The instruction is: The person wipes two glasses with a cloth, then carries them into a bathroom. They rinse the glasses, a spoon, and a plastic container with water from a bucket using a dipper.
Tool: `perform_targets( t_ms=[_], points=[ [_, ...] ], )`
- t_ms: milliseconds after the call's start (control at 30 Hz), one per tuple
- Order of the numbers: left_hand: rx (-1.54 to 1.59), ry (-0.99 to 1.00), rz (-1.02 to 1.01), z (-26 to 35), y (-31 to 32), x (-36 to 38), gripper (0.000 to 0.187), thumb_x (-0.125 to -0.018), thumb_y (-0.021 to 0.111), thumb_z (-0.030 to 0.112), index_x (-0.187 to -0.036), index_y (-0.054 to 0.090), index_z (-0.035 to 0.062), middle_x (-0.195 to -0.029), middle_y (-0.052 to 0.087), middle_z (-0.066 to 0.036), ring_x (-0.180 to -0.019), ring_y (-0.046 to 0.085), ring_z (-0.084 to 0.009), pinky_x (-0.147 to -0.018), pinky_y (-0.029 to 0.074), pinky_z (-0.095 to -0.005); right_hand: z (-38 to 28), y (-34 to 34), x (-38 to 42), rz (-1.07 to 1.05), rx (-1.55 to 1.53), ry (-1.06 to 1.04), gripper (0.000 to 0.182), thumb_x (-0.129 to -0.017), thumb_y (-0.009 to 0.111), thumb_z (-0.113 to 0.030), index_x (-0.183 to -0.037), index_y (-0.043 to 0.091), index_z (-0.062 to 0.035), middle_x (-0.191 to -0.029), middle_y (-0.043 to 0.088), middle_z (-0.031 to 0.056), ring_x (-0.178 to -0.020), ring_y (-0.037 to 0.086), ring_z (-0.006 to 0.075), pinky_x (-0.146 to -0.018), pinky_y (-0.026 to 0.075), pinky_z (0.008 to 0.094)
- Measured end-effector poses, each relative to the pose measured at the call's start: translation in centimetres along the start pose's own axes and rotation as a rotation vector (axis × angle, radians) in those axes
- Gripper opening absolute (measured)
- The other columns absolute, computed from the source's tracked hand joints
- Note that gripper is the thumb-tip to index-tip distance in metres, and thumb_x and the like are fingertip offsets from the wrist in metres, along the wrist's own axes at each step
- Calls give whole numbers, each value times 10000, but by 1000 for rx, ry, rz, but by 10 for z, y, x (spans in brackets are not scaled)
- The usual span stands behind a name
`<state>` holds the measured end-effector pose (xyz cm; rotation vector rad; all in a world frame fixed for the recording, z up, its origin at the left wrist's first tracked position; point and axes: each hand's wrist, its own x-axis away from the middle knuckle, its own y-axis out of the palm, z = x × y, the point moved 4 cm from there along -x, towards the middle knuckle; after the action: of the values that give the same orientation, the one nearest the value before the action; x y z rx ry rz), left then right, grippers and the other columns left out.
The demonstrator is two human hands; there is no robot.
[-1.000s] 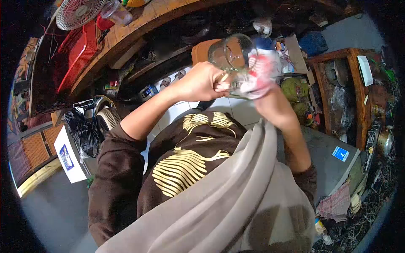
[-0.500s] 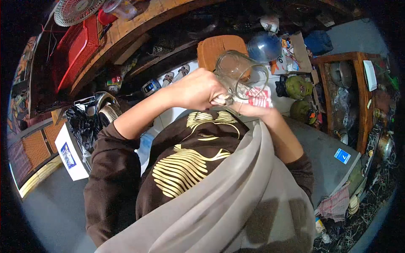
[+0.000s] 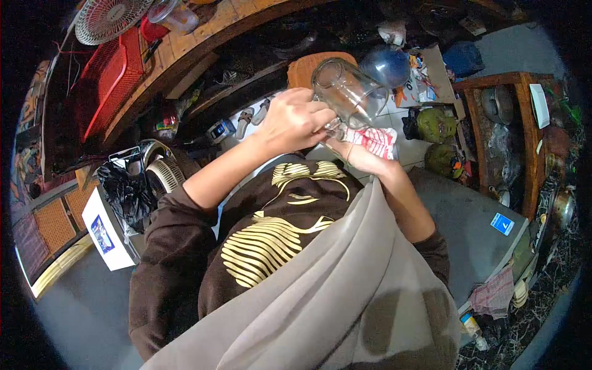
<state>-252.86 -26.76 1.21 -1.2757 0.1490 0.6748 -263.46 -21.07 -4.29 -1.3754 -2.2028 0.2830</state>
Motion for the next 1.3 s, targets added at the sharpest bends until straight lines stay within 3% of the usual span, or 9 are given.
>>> perform_targets(
  t_ms=[433, 500, 533, 767, 833, 900, 1100, 1167, 1300],
  points=[
    [99, -54, 362, -2, 7, -21, 190, -435, 554, 82, -481, 370, 84, -446, 387, -34, -489, 371, -222, -636, 360, -337, -2, -6, 10, -3, -403, -180, 255, -843, 401, -189, -1034, 459, -31, -990, 518, 136, -952, 478, 235, -845, 354, 312],
    [117, -89, 356, -2, 12, -21, 198, -440, 553, 82, -479, 359, 79, -443, 368, -47, -497, 365, -228, -618, 345, -333, 9, -14, 25, -86, 821, -6, 253, -812, 450, -137, -1036, 471, -21, -994, 519, 157, -988, 470, 236, -858, 348, 326],
    [142, -115, 358, -5, 16, -22, 197, -448, 542, 56, -483, 349, 64, -453, 348, -64, -503, 354, -240, -591, 335, -323, -1, -30, 47, 237, 98, -281, 327, -748, 529, -88, -1063, 468, -23, -1015, 517, 150, -986, 485, 239, -848, 371, 331],
    [393, -392, 371, -32, 30, -20, 117, -472, 512, 38, -502, 399, 48, -455, 326, -79, -488, 341, -240, -489, 295, -319, -15, -52, 99, 550, -234, -194, 449, -727, 558, -45, -1150, 412, -12, -1148, 461, 122, -1024, 477, 207, -909, 337, 339],
    [390, -393, 379, -36, 30, -19, 113, -475, 508, 32, -501, 397, 37, -464, 344, -92, -491, 354, -238, -489, 312, -315, -20, -65, 101, 446, 705, -54, 403, -721, 567, -59, -1107, 457, -14, -1127, 478, 115, -1031, 472, 202, -896, 354, 353],
    [362, -377, 432, -37, 27, -18, 111, -470, 502, 24, -506, 397, 30, -475, 373, -95, -502, 369, -235, -498, 331, -320, -31, -83, 101, 784, -10, -163, 237, -677, 579, -142, -873, 533, -15, -862, 567, 74, -710, 538, 204, -642, 422, 334],
    [235, -416, 404, -38, 26, -19, 138, -489, 466, -8, -499, 332, 23, -465, 313, -87, -480, 319, -229, -735, 407, -328, -40, -89, 76, 368, -157, 138, 119, -696, 526, -98, -718, 546, 17, -705, 553, 161, -652, 544, 255, -595, 402, 335],
    [158, -341, 370, -34, 26, -23, 138, -477, 467, -6, -493, 334, 32, -458, 317, -82, -477, 331, -242, -747, 403, -347, -42, -76, 63, 592, 338, -202, 89, -701, 519, -80, -707, 557, 0, -665, 528, 167, -634, 523, 315, -584, 406, 375],
    [168, -323, 362, -23, 21, -31, 141, -467, 465, -7, -482, 336, 48, -443, 320, -72, -458, 338, -247, -757, 402, -373, -37, -45, 30, 159, 447, -179, 151, -721, 464, -98, -701, 551, 24, -686, 548, 215, -640, 550, 349, -583, 430, 398]
  ],
)
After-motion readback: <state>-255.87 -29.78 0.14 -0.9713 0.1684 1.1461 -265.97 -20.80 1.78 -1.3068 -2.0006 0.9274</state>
